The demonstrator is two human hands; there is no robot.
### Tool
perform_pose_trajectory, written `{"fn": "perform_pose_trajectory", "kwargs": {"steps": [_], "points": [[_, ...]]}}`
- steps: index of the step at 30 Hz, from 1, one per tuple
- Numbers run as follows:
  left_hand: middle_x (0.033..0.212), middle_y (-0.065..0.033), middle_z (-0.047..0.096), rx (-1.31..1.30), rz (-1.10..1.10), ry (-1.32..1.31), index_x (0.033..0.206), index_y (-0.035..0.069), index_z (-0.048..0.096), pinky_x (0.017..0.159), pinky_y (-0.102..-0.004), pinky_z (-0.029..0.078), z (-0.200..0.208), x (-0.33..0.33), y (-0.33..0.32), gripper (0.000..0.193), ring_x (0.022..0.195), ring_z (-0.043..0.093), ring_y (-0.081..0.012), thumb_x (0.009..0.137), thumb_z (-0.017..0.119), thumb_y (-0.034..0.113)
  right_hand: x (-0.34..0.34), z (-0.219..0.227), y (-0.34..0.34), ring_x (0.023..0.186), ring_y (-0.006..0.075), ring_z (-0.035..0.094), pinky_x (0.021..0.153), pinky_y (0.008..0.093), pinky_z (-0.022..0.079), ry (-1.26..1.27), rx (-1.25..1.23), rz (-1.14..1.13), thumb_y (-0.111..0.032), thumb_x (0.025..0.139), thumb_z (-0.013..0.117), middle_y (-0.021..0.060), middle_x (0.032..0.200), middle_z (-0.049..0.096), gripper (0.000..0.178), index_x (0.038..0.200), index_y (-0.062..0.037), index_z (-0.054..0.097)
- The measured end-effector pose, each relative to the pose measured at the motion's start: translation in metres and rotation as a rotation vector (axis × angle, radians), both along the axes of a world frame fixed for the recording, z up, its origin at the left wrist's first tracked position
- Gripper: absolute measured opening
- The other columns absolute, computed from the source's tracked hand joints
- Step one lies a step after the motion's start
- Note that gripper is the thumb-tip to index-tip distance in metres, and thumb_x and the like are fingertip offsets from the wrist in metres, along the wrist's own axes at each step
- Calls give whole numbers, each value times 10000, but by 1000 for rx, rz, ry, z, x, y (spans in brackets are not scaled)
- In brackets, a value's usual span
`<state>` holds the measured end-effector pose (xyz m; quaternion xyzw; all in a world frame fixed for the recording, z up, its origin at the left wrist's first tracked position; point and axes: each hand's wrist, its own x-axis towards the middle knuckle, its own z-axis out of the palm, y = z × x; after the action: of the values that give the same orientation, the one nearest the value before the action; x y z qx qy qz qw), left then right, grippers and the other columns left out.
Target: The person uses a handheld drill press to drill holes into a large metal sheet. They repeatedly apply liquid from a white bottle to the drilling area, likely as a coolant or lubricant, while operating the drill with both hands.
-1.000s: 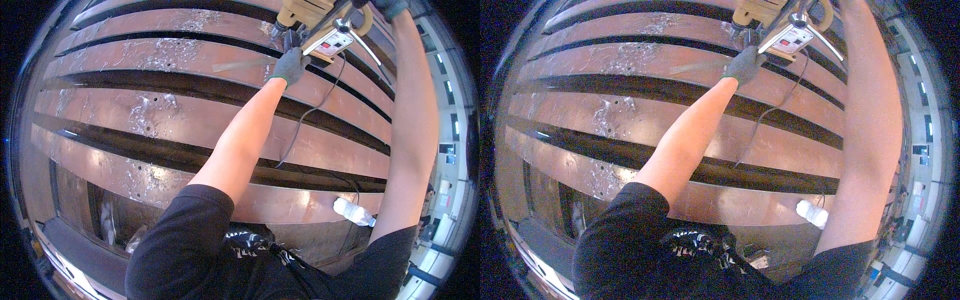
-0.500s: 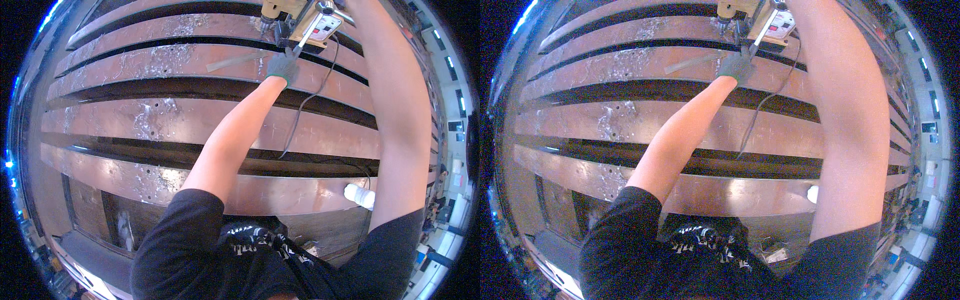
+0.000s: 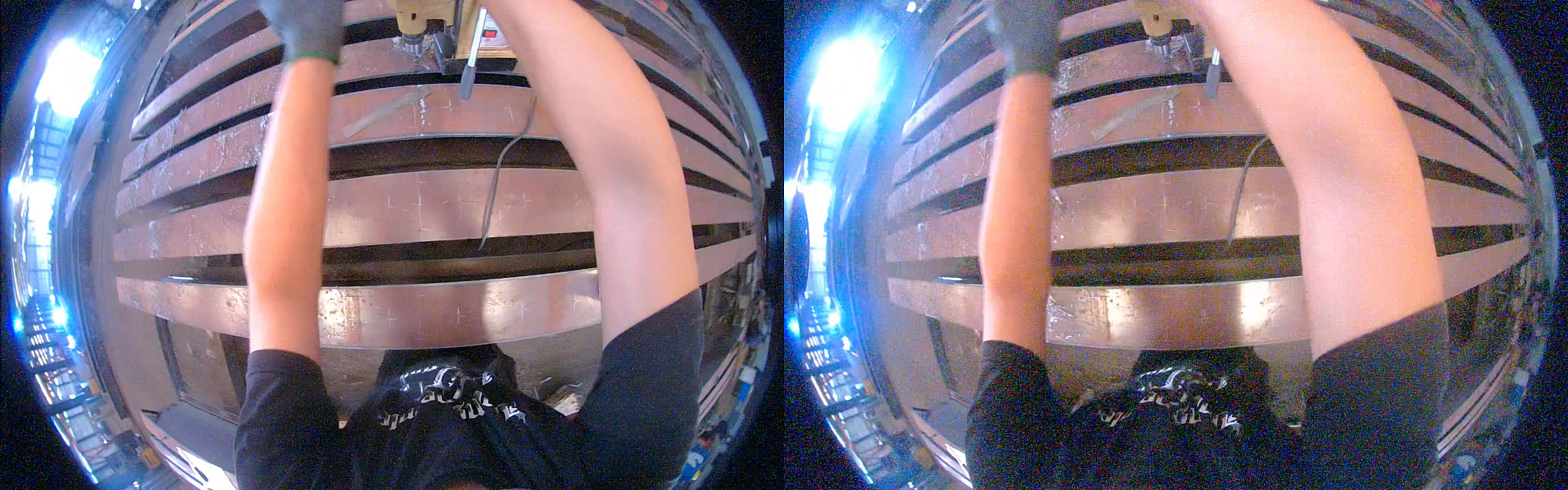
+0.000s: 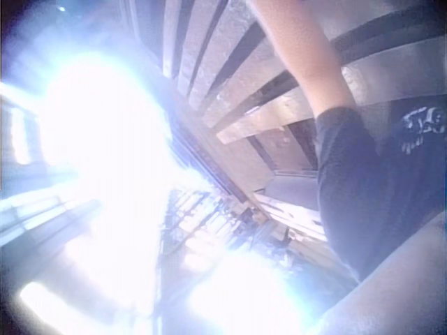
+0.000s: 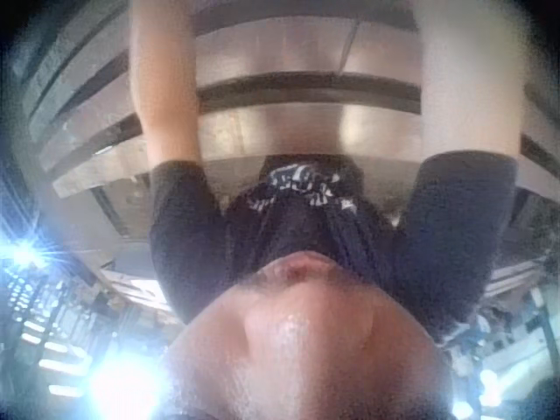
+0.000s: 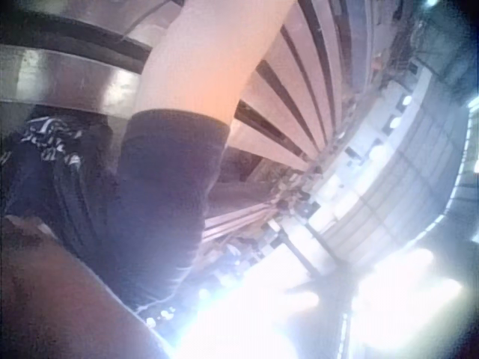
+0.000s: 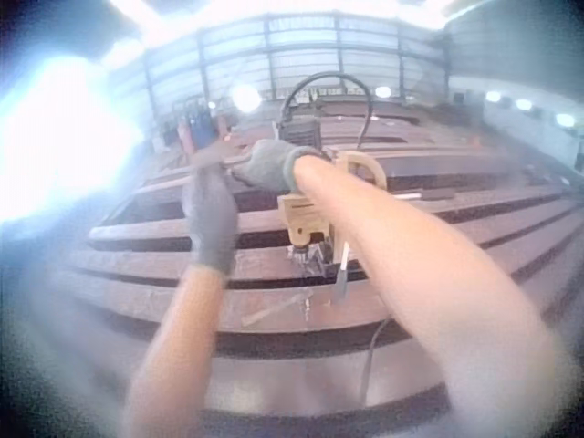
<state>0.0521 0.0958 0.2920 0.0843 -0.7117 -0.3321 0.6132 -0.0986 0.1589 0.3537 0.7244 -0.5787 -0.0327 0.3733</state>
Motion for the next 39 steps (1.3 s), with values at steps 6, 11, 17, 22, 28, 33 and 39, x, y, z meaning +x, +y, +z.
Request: {"fn": "perform_pose_trajectory", "kwargs": {"steps": [6,11,17,22,28,33,39], "points": [[1035,-208,723,-496,-21,-441,1171,38,695,863,-469,519,93,-9,6,319,1008,683,-386,1044,478,235,92,-2,53,1024,387,712,896,502,555,-750,-399,-435,-221,928,610,227,1094,734,306,1153,-50,725],[988,-192,731,-820,-93,-1100,1191,50,692,821,-472,548,98,-47,30,358,946,706,-394,1015,506,301,128,-107,128,1139,377,657,964,504,514,-528,-774,-263,-287,957,639,210,1228,696,359,1203,-31,690],[952,-203,745,-1303,147,-1209,1053,69,753,788,-491,578,74,-59,49,413,890,731,-397,943,610,440,241,-241,299,1133,421,633,1002,512,507,-1234,-706,-378,-149,878,715,195,1227,689,332,1199,-71,676],[825,-183,742,-1226,296,-1180,809,86,780,738,-490,582,76,-43,60,388,808,738,-372,935,631,422,314,-295,455,1056,324,669,929,417,536,-1382,-576,-793,-153,950,695,158,1127,722,218,1124,-22,701],[811,-170,740,-1118,358,-1020,803,88,778,721,-488,580,61,-32,56,335,791,735,-360,884,671,395,353,-403,626,1083,201,632,932,343,521,-1725,-1283,-1297,-208,991,712,123,1176,696,384,1286,12,603],[806,-172,737,-1121,334,-882,794,91,777,707,-484,579,55,-33,52,311,782,735,-355,852,682,381,326,-384,627,1143,225,615,947,366,530,-1337,-1407,-1287,-249,894,834,159,1339,617,737,1451,19,433],[802,-169,738,-1098,343,-892,785,101,782,706,-484,582,51,-42,50,263,789,739,-351,825,686,343,294,-357,606,1233,259,587,1042,402,506,-1608,-1418,-983,-190,835,881,175,1425,570,874,1508,6,359]]}}
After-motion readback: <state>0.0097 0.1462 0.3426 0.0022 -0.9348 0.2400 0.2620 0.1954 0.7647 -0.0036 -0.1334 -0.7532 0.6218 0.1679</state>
